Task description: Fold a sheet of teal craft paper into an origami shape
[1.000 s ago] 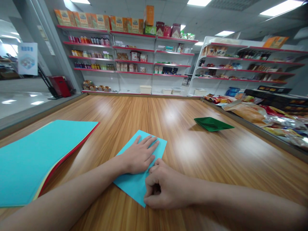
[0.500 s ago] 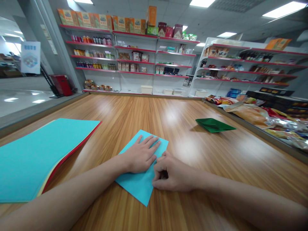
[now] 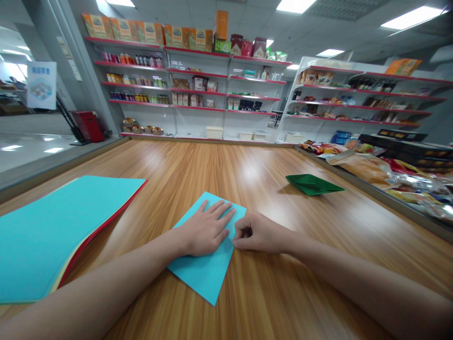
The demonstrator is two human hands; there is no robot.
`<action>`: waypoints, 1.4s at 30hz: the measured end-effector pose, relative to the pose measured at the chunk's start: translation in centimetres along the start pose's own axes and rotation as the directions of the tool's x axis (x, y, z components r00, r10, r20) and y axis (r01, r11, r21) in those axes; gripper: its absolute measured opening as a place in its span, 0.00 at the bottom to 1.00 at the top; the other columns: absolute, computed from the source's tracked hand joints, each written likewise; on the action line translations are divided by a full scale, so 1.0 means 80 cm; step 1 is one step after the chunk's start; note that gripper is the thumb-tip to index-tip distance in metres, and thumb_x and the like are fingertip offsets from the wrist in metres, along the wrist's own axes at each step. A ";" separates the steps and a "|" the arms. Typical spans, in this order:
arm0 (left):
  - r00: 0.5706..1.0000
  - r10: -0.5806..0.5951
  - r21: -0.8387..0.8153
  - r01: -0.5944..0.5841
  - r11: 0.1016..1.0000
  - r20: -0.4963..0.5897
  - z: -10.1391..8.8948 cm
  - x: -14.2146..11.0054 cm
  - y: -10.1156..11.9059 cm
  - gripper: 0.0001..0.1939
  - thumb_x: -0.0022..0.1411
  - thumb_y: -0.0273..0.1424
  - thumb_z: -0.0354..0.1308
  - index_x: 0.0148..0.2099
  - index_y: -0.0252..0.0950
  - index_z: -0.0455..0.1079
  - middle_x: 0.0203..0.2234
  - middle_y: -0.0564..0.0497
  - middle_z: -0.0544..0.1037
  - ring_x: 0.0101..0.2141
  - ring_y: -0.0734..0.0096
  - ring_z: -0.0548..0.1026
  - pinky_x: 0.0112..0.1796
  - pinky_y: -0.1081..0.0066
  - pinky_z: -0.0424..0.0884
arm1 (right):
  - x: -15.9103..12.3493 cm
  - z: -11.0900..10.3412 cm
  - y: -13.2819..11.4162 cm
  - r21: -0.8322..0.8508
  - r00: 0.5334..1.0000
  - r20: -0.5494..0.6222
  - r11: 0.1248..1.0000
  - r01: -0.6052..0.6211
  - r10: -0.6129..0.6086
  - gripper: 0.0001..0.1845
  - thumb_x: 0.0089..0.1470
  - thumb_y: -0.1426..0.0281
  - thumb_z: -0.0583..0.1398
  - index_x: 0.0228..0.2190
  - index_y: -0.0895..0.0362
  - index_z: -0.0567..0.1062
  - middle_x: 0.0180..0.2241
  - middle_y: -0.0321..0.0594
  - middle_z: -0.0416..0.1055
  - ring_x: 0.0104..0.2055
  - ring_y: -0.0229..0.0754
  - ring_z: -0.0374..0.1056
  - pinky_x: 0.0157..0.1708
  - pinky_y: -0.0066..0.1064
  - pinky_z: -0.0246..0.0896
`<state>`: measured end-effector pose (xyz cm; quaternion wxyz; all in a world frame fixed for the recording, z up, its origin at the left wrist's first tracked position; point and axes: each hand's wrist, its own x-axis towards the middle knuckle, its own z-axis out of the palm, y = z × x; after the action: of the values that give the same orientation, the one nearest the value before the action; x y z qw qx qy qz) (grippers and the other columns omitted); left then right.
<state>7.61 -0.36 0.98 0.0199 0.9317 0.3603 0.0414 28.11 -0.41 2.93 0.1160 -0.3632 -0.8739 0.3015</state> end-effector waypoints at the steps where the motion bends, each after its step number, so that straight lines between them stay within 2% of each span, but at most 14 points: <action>1: 1.000 0.001 0.001 -0.001 1.000 -0.001 0.000 0.000 0.000 0.28 0.70 0.41 0.37 0.67 0.35 0.44 0.65 0.42 0.49 0.64 0.53 0.44 0.59 0.47 0.43 | 0.001 -0.003 0.004 -0.001 1.000 -0.004 1.000 -0.009 0.009 0.08 0.46 0.71 0.60 0.19 0.60 0.71 0.19 0.33 0.67 0.23 0.32 0.60 0.22 0.22 0.49; 10: 1.000 0.006 -0.007 -0.006 1.000 -0.004 -0.003 -0.001 0.001 0.27 0.69 0.40 0.38 0.67 0.36 0.45 0.65 0.42 0.49 0.64 0.53 0.44 0.58 0.46 0.43 | 0.012 -0.027 0.035 0.090 0.994 -0.018 0.990 -0.110 0.112 0.08 0.46 0.70 0.59 0.20 0.60 0.69 0.17 0.30 0.62 0.20 0.31 0.54 0.19 0.23 0.45; 16: 1.000 0.009 -0.009 -0.009 1.000 0.009 -0.006 -0.001 0.002 0.28 0.69 0.39 0.38 0.68 0.40 0.41 0.66 0.43 0.47 0.64 0.53 0.44 0.58 0.45 0.43 | 0.019 -0.051 0.063 0.095 0.967 -0.130 0.974 -0.206 0.217 0.12 0.47 0.66 0.59 0.18 0.59 0.66 0.16 0.31 0.60 0.19 0.31 0.55 0.18 0.24 0.45; 20: 1.000 0.010 -0.007 -0.010 1.000 0.015 -0.011 -0.002 0.004 0.26 0.69 0.38 0.38 0.68 0.45 0.43 0.66 0.45 0.48 0.64 0.53 0.44 0.57 0.44 0.42 | 0.023 -0.059 0.078 0.065 0.957 -0.192 0.976 -0.207 0.216 0.11 0.46 0.65 0.60 0.19 0.59 0.69 0.17 0.33 0.64 0.20 0.33 0.58 0.19 0.25 0.48; 24: 1.000 0.006 -0.014 -0.005 1.000 0.016 -0.011 -0.002 0.004 0.27 0.69 0.38 0.39 0.68 0.44 0.43 0.66 0.45 0.48 0.64 0.52 0.44 0.57 0.43 0.43 | 0.020 -0.047 0.075 0.091 0.955 -0.249 0.985 -0.144 0.162 0.12 0.47 0.64 0.60 0.20 0.60 0.70 0.19 0.34 0.65 0.23 0.34 0.59 0.22 0.26 0.51; 25: 1.000 0.004 -0.017 -0.004 1.000 0.016 -0.011 -0.001 0.004 0.27 0.69 0.38 0.39 0.68 0.44 0.43 0.66 0.44 0.48 0.64 0.52 0.44 0.57 0.43 0.43 | 0.018 -0.042 0.071 0.120 0.962 -0.237 0.987 -0.110 0.136 0.13 0.47 0.63 0.60 0.20 0.60 0.70 0.20 0.34 0.65 0.23 0.34 0.59 0.22 0.25 0.51; 28: 1.000 0.008 -0.023 -0.007 1.000 0.016 -0.010 -0.001 0.003 0.27 0.69 0.38 0.39 0.68 0.43 0.44 0.65 0.44 0.49 0.64 0.51 0.44 0.57 0.44 0.43 | 0.012 -0.027 0.055 0.191 0.994 -0.107 0.981 -0.016 0.037 0.14 0.47 0.63 0.61 0.19 0.60 0.69 0.18 0.32 0.62 0.22 0.33 0.56 0.22 0.25 0.50; 29: 1.000 0.010 -0.022 -0.009 1.000 0.015 -0.010 -0.001 0.003 0.27 0.69 0.39 0.39 0.68 0.43 0.44 0.65 0.44 0.49 0.64 0.51 0.44 0.57 0.44 0.43 | 0.011 -0.025 0.051 0.186 0.994 -0.109 0.982 0.012 0.009 0.14 0.46 0.65 0.61 0.18 0.60 0.67 0.18 0.31 0.61 0.22 0.32 0.55 0.22 0.25 0.49; 34: 1.000 0.013 -0.010 -0.012 1.000 0.017 -0.017 0.000 0.005 0.26 0.69 0.38 0.39 0.68 0.43 0.45 0.65 0.43 0.49 0.64 0.51 0.44 0.57 0.44 0.43 | 0.013 -0.033 0.046 0.184 0.997 -0.005 0.980 -0.073 0.076 0.09 0.46 0.68 0.60 0.21 0.61 0.70 0.18 0.31 0.62 0.22 0.31 0.54 0.20 0.24 0.46; 42: 1.000 0.021 -0.006 -0.021 1.000 0.021 -0.015 0.005 0.005 0.26 0.70 0.38 0.38 0.68 0.44 0.43 0.65 0.43 0.48 0.64 0.52 0.44 0.58 0.44 0.43 | 0.026 -0.059 0.060 0.157 0.988 0.047 0.976 -0.153 0.147 0.10 0.43 0.66 0.62 0.21 0.61 0.73 0.18 0.31 0.62 0.22 0.31 0.55 0.20 0.23 0.47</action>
<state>8.10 -0.36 2.21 0.0261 0.9358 0.3500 0.0327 31.33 5.77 3.67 0.1065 -0.4123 -0.8189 0.3848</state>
